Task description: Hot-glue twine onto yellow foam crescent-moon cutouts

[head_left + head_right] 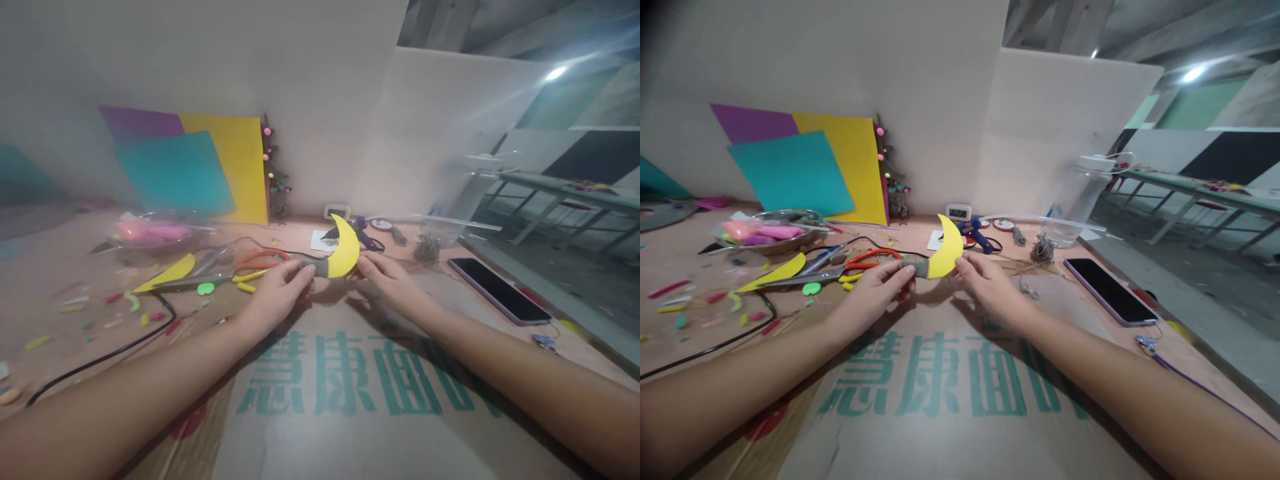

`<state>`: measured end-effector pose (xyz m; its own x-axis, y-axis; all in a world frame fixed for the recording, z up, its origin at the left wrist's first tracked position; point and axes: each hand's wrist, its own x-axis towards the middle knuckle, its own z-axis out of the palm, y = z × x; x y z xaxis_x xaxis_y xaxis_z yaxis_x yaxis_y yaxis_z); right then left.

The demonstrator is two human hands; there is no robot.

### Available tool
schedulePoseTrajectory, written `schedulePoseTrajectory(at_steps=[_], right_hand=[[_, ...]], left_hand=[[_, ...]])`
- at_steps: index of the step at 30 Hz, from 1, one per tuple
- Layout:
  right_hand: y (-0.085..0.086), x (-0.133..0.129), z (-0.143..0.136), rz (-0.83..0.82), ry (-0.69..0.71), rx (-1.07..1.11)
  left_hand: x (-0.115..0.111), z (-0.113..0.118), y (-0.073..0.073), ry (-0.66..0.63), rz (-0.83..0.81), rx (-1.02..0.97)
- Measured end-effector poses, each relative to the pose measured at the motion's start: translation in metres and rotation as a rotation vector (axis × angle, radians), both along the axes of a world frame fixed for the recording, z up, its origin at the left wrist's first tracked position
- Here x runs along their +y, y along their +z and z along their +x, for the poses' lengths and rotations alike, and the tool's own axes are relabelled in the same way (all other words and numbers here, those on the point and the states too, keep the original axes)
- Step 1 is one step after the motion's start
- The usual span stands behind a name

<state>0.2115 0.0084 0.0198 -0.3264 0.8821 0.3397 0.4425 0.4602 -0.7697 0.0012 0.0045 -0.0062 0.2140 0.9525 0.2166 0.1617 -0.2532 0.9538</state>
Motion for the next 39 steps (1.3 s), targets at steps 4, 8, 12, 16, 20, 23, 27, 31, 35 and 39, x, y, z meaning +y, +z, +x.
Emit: schedulePoseTrajectory(at_steps=[4,8,12,16,20,23,27,31,35,39], right_hand=[[-0.005,-0.001,-0.002,-0.18,-0.059,0.211],[-0.007,-0.004,-0.003,-0.199,-0.087,0.234],[-0.007,-0.003,-0.003,-0.154,-0.075,0.168],[-0.007,-0.003,-0.004,-0.165,-0.002,0.168],[-0.008,-0.008,-0.005,-0.188,0.002,0.046],[-0.01,-0.013,-0.006,-0.066,-0.001,-0.117],[-0.012,-0.015,-0.006,0.164,-0.014,-0.201],[-0.014,-0.011,-0.008,0.114,-0.084,-0.184],[-0.016,-0.01,-0.011,-0.095,0.021,-0.126],[-0.019,-0.016,-0.011,0.056,0.052,-0.281]], left_hand=[[0.0,0.001,-0.004,-0.092,0.032,0.121],[-0.004,0.002,-0.002,-0.086,0.096,0.225],[-0.008,0.001,0.001,-0.081,0.178,0.397],[-0.006,0.002,0.003,-0.071,0.123,0.305],[0.0,0.001,0.002,-0.016,-0.014,0.125],[0.002,0.0,0.001,-0.007,-0.077,0.065],[0.0,0.001,0.002,0.001,-0.1,0.045],[-0.002,0.002,0.003,-0.013,-0.091,0.013],[-0.001,0.002,0.003,-0.015,-0.064,0.014],[-0.001,0.0,0.004,-0.009,-0.063,0.034]])
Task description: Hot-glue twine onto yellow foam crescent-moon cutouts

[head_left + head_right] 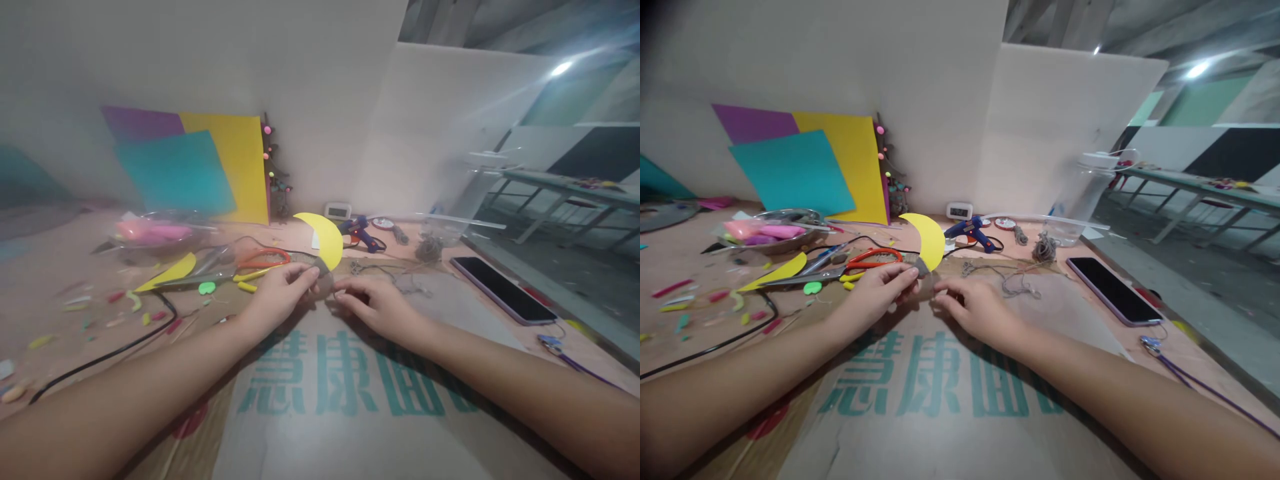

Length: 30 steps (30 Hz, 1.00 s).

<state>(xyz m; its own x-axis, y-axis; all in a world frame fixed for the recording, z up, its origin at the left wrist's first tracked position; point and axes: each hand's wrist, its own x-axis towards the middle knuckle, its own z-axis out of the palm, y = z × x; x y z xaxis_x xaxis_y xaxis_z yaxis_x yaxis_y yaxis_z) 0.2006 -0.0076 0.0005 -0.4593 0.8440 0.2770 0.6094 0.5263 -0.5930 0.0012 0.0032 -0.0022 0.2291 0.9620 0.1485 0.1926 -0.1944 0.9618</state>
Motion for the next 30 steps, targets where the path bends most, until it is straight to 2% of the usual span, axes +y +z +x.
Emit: schedulePoseTrajectory(at_steps=[3,7,11,14,18,25,30], right_hand=[[-0.001,-0.005,0.001,0.172,0.066,-0.158],[0.001,-0.01,-0.001,0.371,0.07,-0.344],[0.006,-0.012,-0.003,0.651,0.128,-0.41],[0.012,-0.013,0.0,0.771,0.21,-0.418],[0.023,-0.009,0.006,0.802,0.156,-0.378],[0.045,0.0,0.015,0.694,-0.008,-0.346],[0.047,0.004,0.017,0.719,0.016,-0.31]], left_hand=[[0.0,-0.001,0.0,0.014,0.008,0.042],[0.002,-0.001,-0.002,0.015,0.03,0.075],[0.002,-0.001,-0.002,-0.021,0.074,0.15],[-0.001,0.0,0.001,-0.077,0.138,0.263],[-0.004,0.001,0.001,-0.132,0.183,0.361],[-0.006,-0.001,-0.002,-0.231,0.208,0.433],[-0.007,-0.001,-0.001,-0.274,0.234,0.452]])
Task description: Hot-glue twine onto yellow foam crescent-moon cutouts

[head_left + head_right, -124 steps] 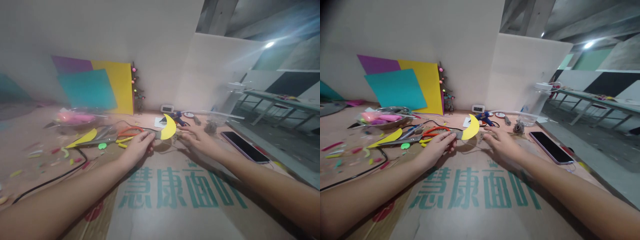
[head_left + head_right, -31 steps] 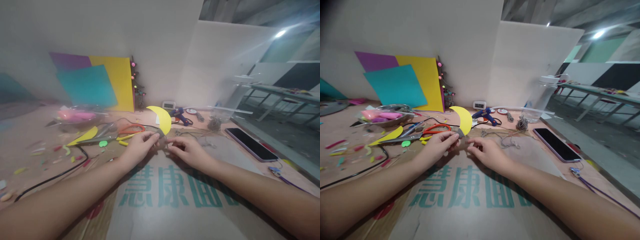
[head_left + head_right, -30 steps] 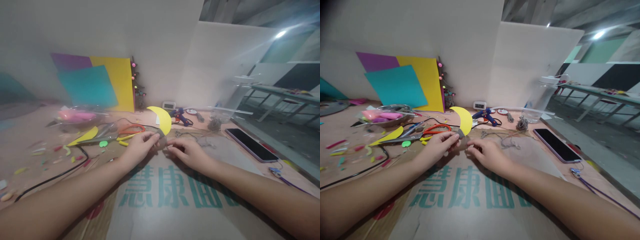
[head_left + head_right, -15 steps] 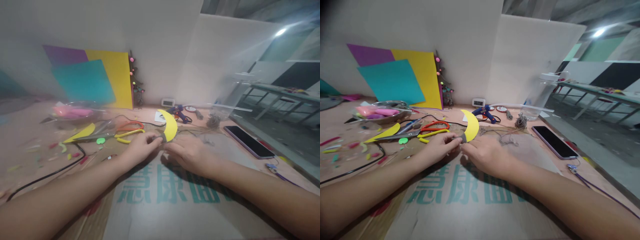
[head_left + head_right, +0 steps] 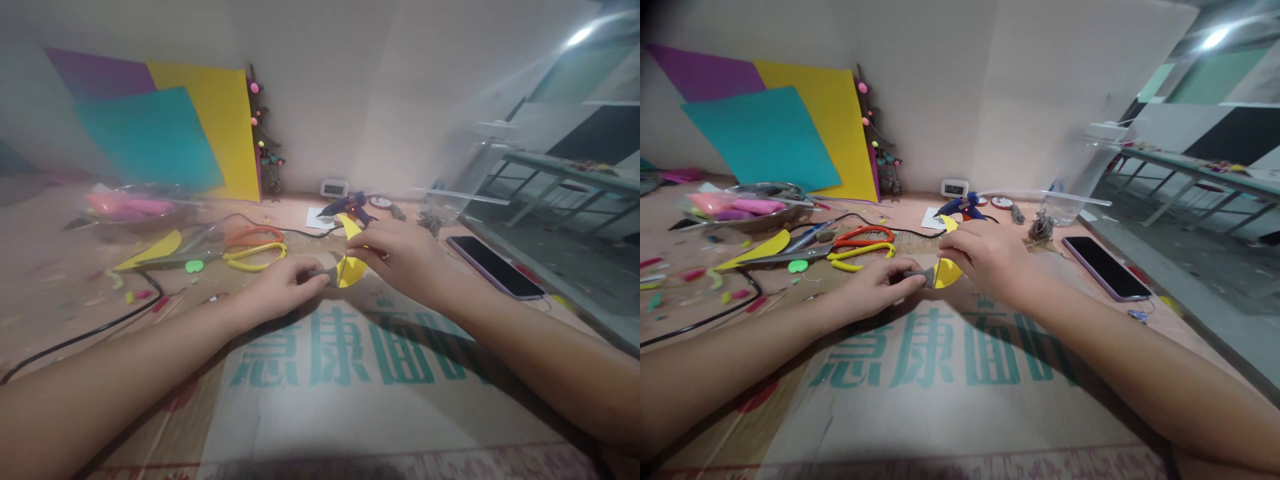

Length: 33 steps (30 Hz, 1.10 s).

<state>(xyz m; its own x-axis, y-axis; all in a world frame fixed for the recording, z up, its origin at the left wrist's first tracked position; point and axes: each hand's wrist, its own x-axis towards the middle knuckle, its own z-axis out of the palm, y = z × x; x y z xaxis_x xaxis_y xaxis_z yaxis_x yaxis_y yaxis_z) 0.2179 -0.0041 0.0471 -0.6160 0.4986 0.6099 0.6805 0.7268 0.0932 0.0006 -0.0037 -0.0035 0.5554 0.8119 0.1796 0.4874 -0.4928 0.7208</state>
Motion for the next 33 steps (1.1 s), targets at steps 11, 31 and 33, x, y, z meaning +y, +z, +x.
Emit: schedulePoseTrajectory(at_steps=[11,31,33], right_hand=[[0.0,0.005,-0.001,0.091,0.061,-0.113],[0.02,0.021,0.02,-0.242,0.11,0.185],[0.015,0.024,0.018,-0.288,0.121,0.257]], left_hand=[[-0.002,0.0,-0.002,-0.104,-0.017,0.008],[-0.015,-0.001,0.013,-0.323,-0.266,-0.011],[-0.016,-0.001,0.013,-0.345,-0.301,-0.028]])
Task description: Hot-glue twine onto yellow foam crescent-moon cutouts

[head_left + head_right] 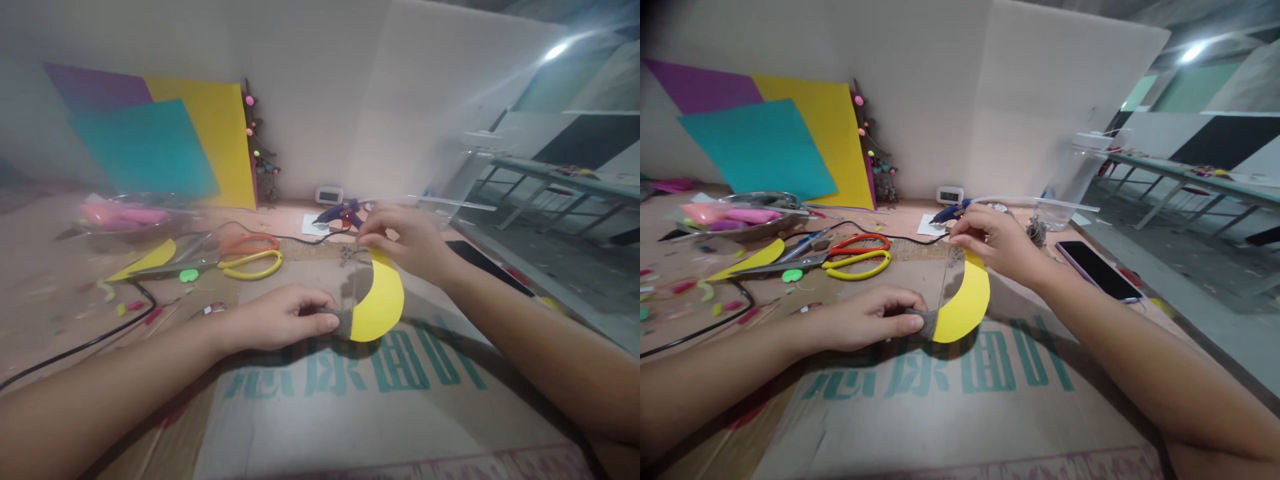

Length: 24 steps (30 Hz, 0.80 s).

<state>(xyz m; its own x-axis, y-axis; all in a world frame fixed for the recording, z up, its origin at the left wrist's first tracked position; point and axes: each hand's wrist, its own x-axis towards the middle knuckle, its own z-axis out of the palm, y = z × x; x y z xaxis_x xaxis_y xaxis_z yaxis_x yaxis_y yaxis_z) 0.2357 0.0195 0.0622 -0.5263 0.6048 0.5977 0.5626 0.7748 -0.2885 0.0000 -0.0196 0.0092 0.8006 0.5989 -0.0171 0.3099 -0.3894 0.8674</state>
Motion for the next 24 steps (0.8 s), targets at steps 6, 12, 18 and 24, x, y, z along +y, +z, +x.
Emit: schedulePoseTrajectory(at_steps=[6,12,18,24], right_hand=[[-0.025,0.011,-0.007,-0.392,0.013,0.313],[-0.027,0.014,-0.003,-0.777,0.109,0.37],[-0.029,0.018,0.0,-0.867,0.175,0.286],[-0.037,0.013,-0.007,-0.953,0.19,0.359]], left_hand=[[-0.001,0.0,-0.002,-0.027,-0.143,-0.076],[-0.002,-0.001,-0.001,-0.057,-0.124,-0.03],[-0.002,-0.001,0.001,-0.092,-0.075,-0.007],[-0.001,-0.001,-0.001,-0.089,-0.09,-0.063]])
